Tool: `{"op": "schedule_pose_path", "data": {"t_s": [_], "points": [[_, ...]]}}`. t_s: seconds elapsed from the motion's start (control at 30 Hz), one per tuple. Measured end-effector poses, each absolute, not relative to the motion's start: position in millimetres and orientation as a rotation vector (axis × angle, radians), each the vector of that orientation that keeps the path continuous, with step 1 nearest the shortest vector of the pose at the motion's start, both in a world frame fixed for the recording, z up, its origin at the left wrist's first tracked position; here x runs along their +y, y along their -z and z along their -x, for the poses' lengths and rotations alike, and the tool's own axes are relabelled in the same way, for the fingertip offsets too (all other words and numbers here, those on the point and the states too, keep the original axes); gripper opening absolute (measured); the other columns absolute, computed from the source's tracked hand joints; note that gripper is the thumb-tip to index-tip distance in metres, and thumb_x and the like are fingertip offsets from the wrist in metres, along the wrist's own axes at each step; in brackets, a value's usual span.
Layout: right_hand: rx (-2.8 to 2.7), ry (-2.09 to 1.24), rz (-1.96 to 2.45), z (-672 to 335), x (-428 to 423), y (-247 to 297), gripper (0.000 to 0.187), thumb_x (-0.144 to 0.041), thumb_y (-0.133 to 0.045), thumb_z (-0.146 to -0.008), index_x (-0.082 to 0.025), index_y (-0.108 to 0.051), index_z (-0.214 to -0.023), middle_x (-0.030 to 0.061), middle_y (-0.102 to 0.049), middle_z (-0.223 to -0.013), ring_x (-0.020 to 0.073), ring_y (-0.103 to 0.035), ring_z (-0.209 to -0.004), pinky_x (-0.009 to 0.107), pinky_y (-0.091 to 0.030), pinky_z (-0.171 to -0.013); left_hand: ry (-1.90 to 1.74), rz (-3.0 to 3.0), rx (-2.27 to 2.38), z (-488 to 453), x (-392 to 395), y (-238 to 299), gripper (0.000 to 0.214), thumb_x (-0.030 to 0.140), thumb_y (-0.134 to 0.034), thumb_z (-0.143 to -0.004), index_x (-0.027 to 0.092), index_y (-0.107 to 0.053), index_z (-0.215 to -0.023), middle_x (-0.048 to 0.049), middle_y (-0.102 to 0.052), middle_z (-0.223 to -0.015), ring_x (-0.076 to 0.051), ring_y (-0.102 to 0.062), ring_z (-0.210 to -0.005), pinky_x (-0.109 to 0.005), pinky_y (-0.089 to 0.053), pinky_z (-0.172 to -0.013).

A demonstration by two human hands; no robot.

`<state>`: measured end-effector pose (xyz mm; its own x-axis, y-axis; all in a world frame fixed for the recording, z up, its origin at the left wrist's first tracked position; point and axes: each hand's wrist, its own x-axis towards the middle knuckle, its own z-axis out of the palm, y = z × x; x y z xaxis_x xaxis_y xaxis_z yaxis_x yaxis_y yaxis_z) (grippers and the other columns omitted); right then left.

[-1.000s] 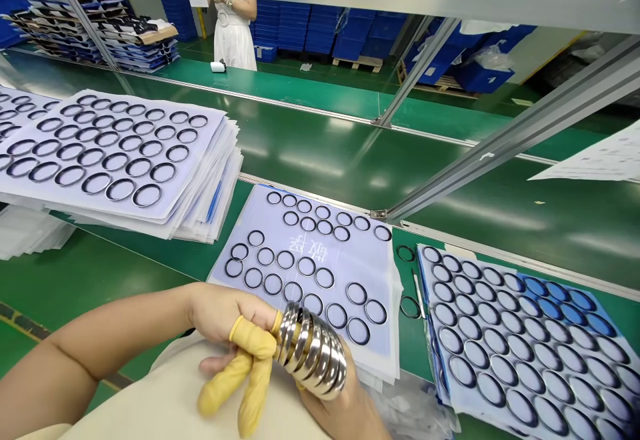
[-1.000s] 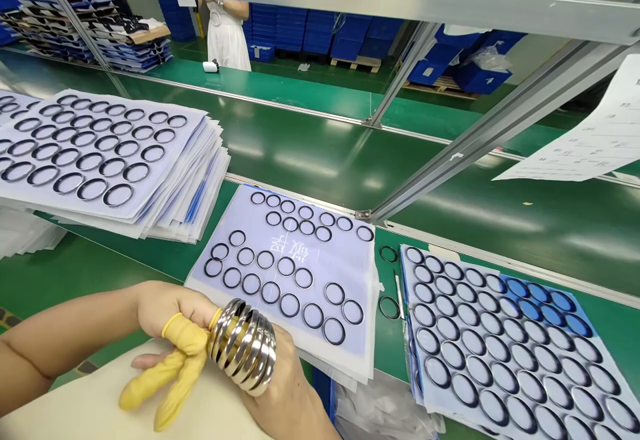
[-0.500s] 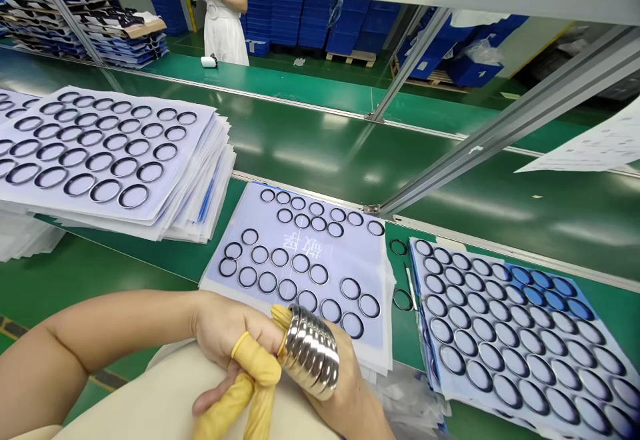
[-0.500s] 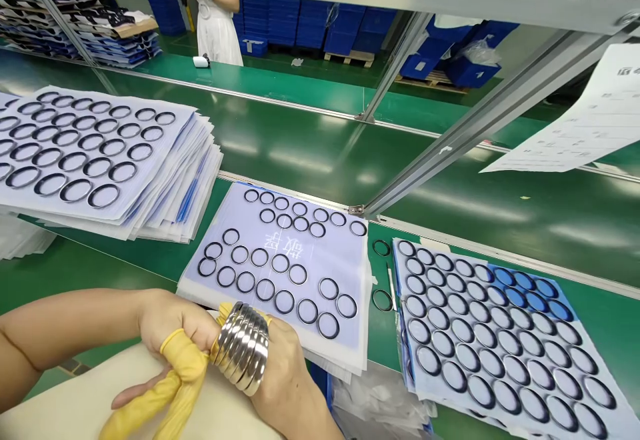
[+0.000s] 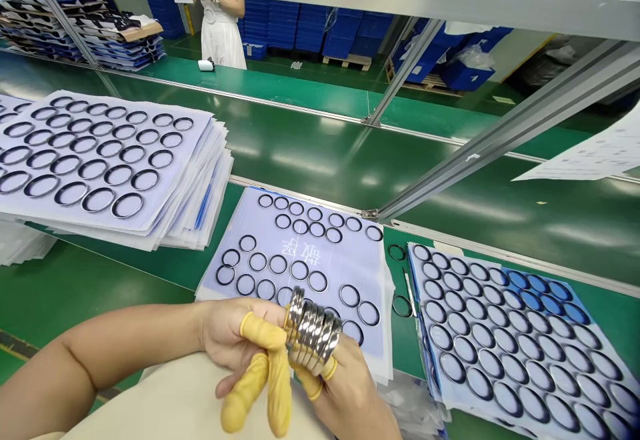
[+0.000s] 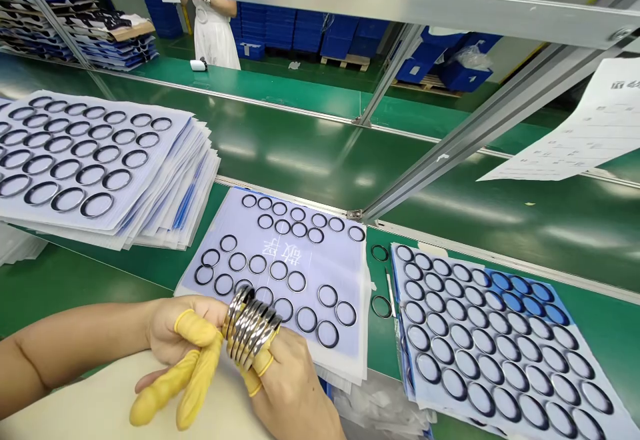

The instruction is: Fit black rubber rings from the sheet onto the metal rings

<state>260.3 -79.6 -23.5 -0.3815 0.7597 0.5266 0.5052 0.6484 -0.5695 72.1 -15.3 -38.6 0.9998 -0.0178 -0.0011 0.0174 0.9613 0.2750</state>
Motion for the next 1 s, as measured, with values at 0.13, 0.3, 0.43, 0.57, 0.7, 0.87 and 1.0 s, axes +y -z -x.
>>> {"op": "schedule_pose_path", "data": {"t_s": [0.13,0.3,0.43,0.57,0.7,0.87,1.0], "points": [[-2.046,-0.383,1.039,-262,-83,24,0.018,-0.009,-0.053,-0.086,-0.019,-0.062,-0.098,0.0062,-0.070,-0.084,0.0179,-0.065,-0.070,0.029,-0.053,-0.059,-0.039,-0.254,0.000,-72,-13,35,0.047,0.039,-0.059,-0.081,-0.003,-0.064,-0.101,-0.0159,-0.068,-0.056,-0.022,-0.061,-0.034,-0.019,-0.041,-0.024],[-1.944,-0.271,1.065,-268,-88,35,0.033,-0.010,-0.055,-0.085,-0.017,-0.059,-0.117,0.0141,-0.067,-0.113,0.0201,-0.069,-0.082,0.031,-0.058,-0.066,-0.081,-0.230,-0.058,-71,-9,36,0.042,0.033,-0.049,-0.087,-0.006,-0.065,-0.095,-0.0206,-0.071,-0.065,-0.020,-0.059,-0.033,-0.021,-0.045,-0.027],[-1.853,-0.243,1.075,-270,-91,45,0.035,-0.012,-0.055,-0.086,-0.020,-0.060,-0.120,0.0125,-0.065,-0.116,0.0227,-0.068,-0.091,0.034,-0.059,-0.068,-0.079,-0.213,-0.093,-70,-8,39,0.045,0.033,-0.048,-0.088,-0.008,-0.066,-0.092,-0.0225,-0.071,-0.068,-0.020,-0.061,-0.034,-0.022,-0.047,-0.028],[-1.671,-0.288,1.054,-270,-95,51,0.034,-0.019,-0.052,-0.092,-0.022,-0.059,-0.124,0.0105,-0.057,-0.119,0.0200,-0.064,-0.092,0.032,-0.058,-0.070,-0.067,-0.209,-0.075,-70,-6,42,0.045,0.035,-0.051,-0.088,-0.007,-0.068,-0.089,-0.0197,-0.070,-0.061,-0.021,-0.061,-0.034,-0.023,-0.048,-0.029],[-1.494,-0.657,1.091,-275,-96,61,0.041,-0.049,-0.038,-0.096,-0.026,-0.060,-0.122,0.0117,-0.039,-0.143,0.0273,-0.056,-0.113,0.045,-0.053,-0.088,-0.035,-0.250,-0.035,-71,-5,43,0.046,0.039,-0.051,-0.087,-0.003,-0.067,-0.092,-0.0177,-0.070,-0.061,-0.021,-0.060,-0.033,-0.022,-0.044,-0.026],[-1.597,-1.189,0.995,-277,-93,69,0.067,-0.068,-0.023,-0.090,-0.024,-0.055,-0.128,0.0154,-0.055,-0.132,0.0324,-0.054,-0.121,0.049,-0.049,-0.096,0.027,-0.312,0.040,-74,-9,45,0.042,0.044,-0.055,-0.086,0.005,-0.061,-0.100,-0.0128,-0.070,-0.063,-0.020,-0.059,-0.034,-0.024,-0.044,-0.029],[-1.629,-1.250,0.847,-267,-80,54,0.065,-0.068,-0.025,-0.089,-0.023,-0.062,-0.119,0.0120,-0.068,-0.110,0.0293,-0.063,-0.108,0.042,-0.054,-0.089,0.063,-0.373,0.115,-74,-16,46,0.039,0.045,-0.059,-0.084,0.010,-0.057,-0.103,-0.0097,-0.071,-0.067,-0.024,-0.066,-0.047,-0.031,-0.052,-0.041]]}}
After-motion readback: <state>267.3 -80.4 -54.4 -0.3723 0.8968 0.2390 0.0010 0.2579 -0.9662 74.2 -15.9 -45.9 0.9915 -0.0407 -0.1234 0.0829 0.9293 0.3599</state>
